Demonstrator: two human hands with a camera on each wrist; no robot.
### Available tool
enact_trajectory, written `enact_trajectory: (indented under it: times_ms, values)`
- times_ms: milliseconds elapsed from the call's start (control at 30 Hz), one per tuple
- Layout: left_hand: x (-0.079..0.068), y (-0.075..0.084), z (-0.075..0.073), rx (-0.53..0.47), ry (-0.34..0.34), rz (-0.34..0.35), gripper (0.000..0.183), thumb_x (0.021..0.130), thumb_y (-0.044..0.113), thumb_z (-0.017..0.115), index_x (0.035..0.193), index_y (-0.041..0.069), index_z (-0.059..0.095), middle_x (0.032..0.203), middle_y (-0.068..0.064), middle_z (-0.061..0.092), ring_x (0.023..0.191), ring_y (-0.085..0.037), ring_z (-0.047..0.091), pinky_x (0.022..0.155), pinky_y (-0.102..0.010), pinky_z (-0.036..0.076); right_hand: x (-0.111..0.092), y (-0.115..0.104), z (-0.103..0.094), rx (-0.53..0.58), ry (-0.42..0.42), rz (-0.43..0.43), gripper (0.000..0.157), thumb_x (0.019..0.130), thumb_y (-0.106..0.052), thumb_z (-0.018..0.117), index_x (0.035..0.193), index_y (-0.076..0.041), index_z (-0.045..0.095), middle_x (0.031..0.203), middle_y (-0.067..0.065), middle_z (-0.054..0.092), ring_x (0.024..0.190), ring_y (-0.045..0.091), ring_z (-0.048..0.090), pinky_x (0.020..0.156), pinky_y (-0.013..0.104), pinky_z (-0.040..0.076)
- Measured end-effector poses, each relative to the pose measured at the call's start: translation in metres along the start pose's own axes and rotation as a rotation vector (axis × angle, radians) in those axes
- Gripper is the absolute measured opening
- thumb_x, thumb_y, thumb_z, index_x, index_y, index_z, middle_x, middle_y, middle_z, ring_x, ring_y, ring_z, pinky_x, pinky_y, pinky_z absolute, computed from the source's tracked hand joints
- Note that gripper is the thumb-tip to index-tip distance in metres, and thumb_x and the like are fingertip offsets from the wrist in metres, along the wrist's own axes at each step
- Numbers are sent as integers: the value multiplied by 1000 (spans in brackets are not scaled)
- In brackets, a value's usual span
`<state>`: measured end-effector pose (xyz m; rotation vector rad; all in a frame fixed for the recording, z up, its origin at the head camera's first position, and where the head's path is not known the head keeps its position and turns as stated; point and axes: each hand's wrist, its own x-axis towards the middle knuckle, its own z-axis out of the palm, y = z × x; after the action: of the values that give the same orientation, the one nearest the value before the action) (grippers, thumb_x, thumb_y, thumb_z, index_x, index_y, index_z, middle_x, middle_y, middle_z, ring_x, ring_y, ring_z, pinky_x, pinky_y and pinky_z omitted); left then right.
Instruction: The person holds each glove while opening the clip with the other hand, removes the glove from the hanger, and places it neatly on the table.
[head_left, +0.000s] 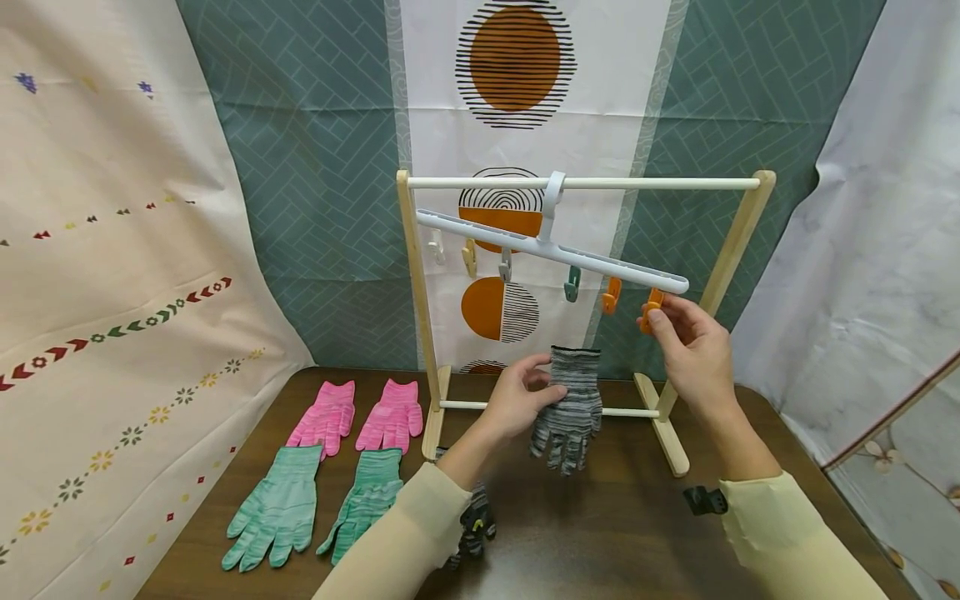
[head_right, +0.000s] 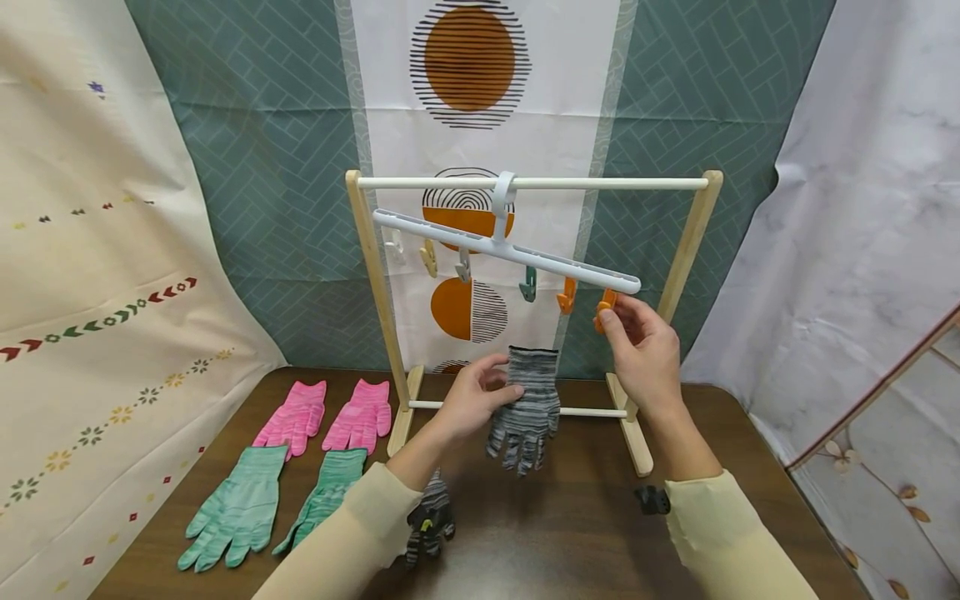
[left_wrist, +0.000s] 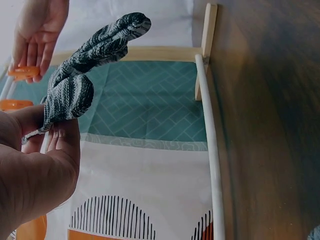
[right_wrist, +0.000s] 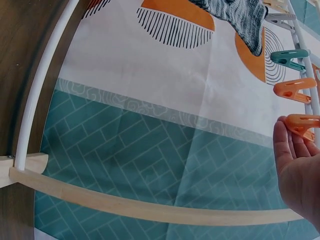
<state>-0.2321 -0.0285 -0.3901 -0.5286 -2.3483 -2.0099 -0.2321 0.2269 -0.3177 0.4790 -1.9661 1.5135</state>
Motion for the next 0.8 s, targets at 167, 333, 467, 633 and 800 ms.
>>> enact_trajectory:
  times_ms: [167,333,467,633,800]
  values:
    - [-4,-4,-4,-14,1,-15,57,99,12,77,150,4,56,128,-15,70,128,-31,59,104,-48,51,0,1,0,8,5,-7,36,107,-11,66,137,9,63,111,-3,75,98,6,72,90,17,55]
    - [-9,-5,-7,-14,5,-19,58,98,10,77,151,2,55,130,-17,69,129,-32,58,102,-48,52,-1,1,0,15,11,-12,32,106,-11,66,134,6,66,113,-1,75,98,10,73,89,18,56]
    - [-13,-7,-9,-12,3,-29,59,98,11,77,152,2,54,129,-17,69,130,-34,58,101,-48,52,-2,1,-1,24,14,-5,32,106,-10,67,135,5,65,114,-4,75,98,10,74,89,18,56]
    - [-18,-10,-12,1,-6,-42,59,100,12,76,154,3,52,128,-15,69,127,-33,59,97,-46,53,-4,2,-3,11,10,-6,33,106,-9,66,136,4,65,114,-5,74,98,11,74,89,18,56]
    - [-22,-15,-14,5,-7,-52,59,100,12,76,153,2,51,122,-14,70,116,-28,61,87,-38,52,-8,4,-6,-31,-3,10,40,104,-9,69,140,5,62,115,-5,73,100,7,71,89,15,54]
